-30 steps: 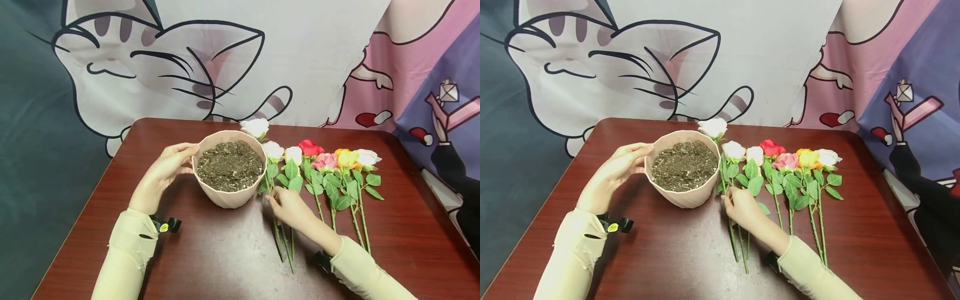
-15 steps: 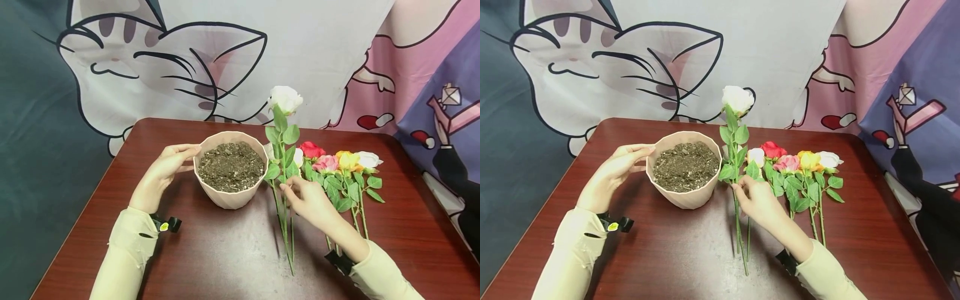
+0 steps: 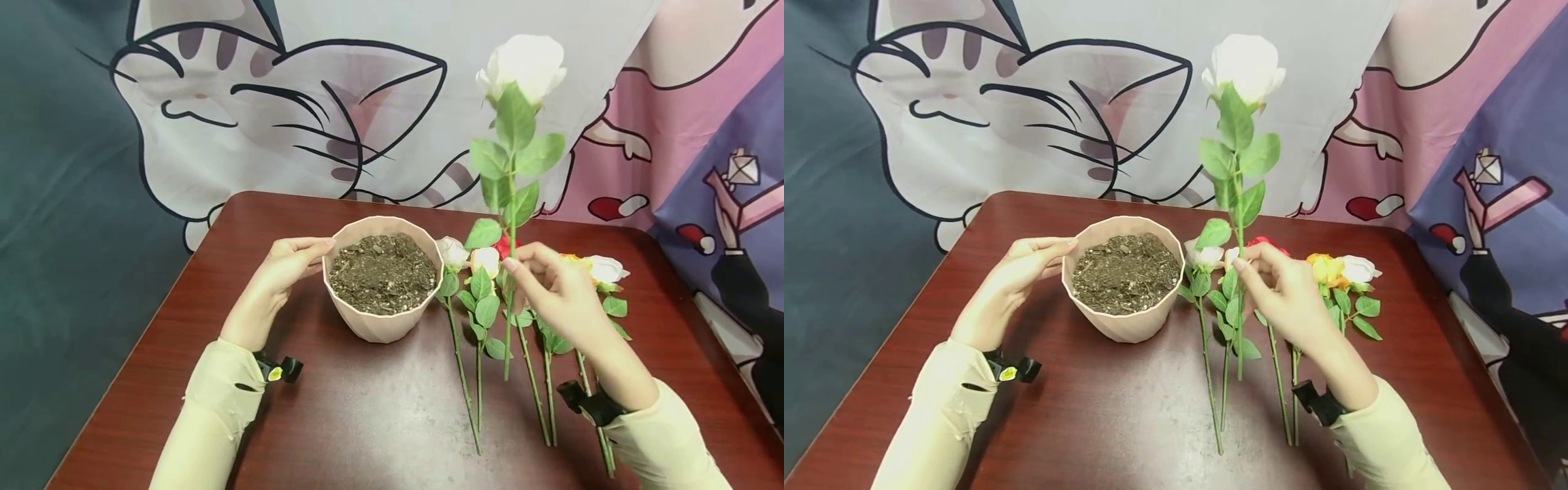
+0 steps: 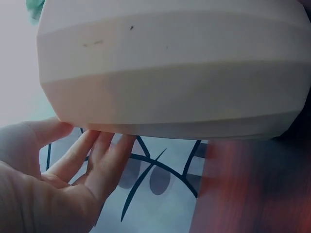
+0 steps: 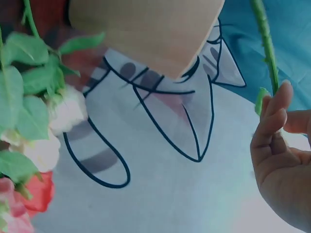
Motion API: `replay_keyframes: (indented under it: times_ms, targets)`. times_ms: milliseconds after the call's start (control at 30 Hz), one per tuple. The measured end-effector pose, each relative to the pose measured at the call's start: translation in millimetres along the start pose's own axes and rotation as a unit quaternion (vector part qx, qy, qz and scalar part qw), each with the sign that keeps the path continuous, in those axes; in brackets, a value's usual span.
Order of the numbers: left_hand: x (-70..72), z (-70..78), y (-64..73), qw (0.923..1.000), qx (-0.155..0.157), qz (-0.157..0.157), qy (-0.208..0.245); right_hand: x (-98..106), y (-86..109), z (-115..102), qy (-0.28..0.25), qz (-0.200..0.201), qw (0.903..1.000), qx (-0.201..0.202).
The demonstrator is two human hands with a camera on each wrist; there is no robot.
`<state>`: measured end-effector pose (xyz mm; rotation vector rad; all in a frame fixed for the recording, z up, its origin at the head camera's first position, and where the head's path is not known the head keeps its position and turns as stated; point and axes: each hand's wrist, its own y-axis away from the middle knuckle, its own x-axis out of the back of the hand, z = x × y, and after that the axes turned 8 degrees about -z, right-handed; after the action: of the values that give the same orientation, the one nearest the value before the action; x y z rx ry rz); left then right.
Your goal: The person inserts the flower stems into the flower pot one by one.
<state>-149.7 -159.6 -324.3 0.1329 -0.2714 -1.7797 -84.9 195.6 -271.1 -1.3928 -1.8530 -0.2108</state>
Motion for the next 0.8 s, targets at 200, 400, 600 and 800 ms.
replay_keyframes:
  times_ms: [200, 400, 600, 800]
  targets:
    - [1.7, -2.4, -0.3, 0.9997, 0.008, 0.004, 0.023, 6.8, -20.2, 1.0, -0.066, 0.051, 0.9956, 0.044]
    - [1.8, -4.8, -2.3, 0.9994, 0.007, 0.001, 0.033, 5.4, -40.7, -1.0, -0.198, 0.081, 0.9743, 0.070]
    - [0.6, -7.4, -3.0, 0.9988, 0.009, 0.005, 0.048, -0.8, -56.5, -5.7, -0.094, 0.090, 0.9866, 0.099]
    - [-0.9, -7.8, -3.3, 0.9984, 0.010, 0.000, 0.055, -2.0, -71.1, -13.1, -0.107, 0.085, 0.9800, 0.144]
